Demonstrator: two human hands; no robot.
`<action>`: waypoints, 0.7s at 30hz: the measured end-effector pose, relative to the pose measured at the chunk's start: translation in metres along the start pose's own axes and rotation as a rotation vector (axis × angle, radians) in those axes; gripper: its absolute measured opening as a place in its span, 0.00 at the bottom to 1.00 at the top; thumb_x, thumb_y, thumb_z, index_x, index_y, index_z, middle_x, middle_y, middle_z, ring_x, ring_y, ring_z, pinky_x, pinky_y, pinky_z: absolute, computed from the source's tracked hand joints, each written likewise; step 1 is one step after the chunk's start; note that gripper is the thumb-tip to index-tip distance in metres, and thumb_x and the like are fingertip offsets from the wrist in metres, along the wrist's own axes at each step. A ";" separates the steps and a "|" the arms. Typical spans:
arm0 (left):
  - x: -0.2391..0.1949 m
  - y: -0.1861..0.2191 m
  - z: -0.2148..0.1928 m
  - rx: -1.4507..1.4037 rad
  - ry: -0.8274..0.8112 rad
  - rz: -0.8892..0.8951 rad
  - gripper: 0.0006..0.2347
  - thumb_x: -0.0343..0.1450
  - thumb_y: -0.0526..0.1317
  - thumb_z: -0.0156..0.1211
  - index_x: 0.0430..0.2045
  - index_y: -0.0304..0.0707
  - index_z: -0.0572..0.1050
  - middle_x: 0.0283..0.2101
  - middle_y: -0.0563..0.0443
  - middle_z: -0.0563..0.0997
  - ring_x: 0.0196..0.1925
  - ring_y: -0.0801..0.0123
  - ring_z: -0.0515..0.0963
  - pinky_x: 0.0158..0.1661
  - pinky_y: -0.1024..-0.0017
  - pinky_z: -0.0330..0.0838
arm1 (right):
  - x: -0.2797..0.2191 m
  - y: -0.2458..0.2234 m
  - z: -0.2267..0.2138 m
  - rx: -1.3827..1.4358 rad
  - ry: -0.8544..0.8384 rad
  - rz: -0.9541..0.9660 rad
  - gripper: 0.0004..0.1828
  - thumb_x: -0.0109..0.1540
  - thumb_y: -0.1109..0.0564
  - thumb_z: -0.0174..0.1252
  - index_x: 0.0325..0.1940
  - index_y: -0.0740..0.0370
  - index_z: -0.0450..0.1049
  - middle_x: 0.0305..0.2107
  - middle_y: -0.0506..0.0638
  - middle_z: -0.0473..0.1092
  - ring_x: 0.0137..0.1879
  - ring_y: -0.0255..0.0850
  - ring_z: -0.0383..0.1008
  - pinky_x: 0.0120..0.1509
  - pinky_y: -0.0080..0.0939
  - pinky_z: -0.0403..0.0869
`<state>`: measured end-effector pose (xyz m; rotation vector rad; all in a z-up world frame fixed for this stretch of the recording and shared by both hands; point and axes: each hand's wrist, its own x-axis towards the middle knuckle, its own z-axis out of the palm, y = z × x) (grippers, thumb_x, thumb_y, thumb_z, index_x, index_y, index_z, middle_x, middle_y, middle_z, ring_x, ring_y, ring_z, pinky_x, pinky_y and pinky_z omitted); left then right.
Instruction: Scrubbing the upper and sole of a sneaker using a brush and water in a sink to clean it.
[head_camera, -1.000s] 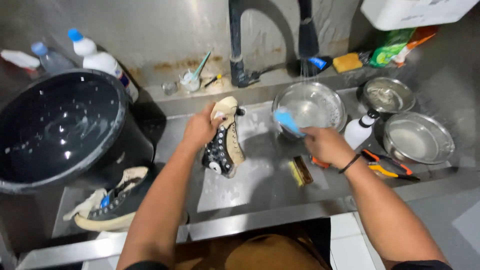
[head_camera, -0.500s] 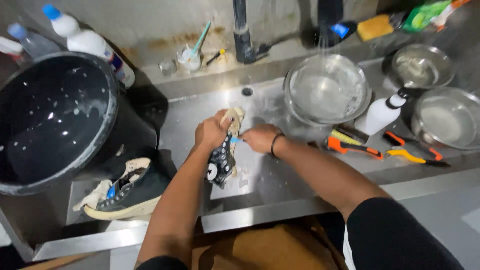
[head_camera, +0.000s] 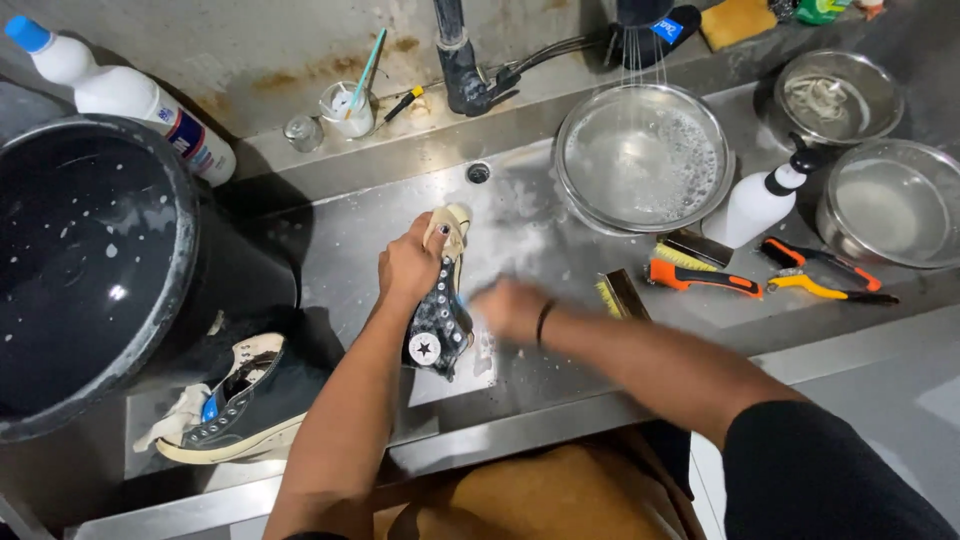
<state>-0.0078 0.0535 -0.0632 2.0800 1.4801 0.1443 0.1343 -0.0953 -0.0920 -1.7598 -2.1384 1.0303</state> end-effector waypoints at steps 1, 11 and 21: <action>0.001 -0.003 0.004 0.004 0.008 0.004 0.22 0.76 0.62 0.42 0.63 0.65 0.68 0.49 0.44 0.84 0.55 0.47 0.82 0.59 0.52 0.72 | -0.004 -0.013 -0.046 -0.091 0.033 0.127 0.19 0.68 0.45 0.46 0.33 0.52 0.80 0.28 0.52 0.79 0.40 0.48 0.82 0.44 0.47 0.79; 0.001 0.005 0.004 0.047 0.009 -0.020 0.22 0.78 0.59 0.39 0.66 0.60 0.67 0.49 0.40 0.83 0.55 0.43 0.81 0.58 0.49 0.73 | 0.031 0.008 -0.048 -0.032 0.048 0.361 0.20 0.63 0.42 0.51 0.41 0.56 0.82 0.34 0.56 0.80 0.45 0.51 0.83 0.48 0.46 0.79; 0.013 -0.011 0.025 0.117 0.052 0.043 0.23 0.77 0.62 0.38 0.66 0.62 0.67 0.56 0.45 0.79 0.58 0.46 0.80 0.58 0.49 0.73 | 0.015 0.012 0.013 -0.030 0.094 0.240 0.18 0.69 0.46 0.44 0.53 0.47 0.79 0.44 0.48 0.79 0.56 0.46 0.78 0.59 0.48 0.76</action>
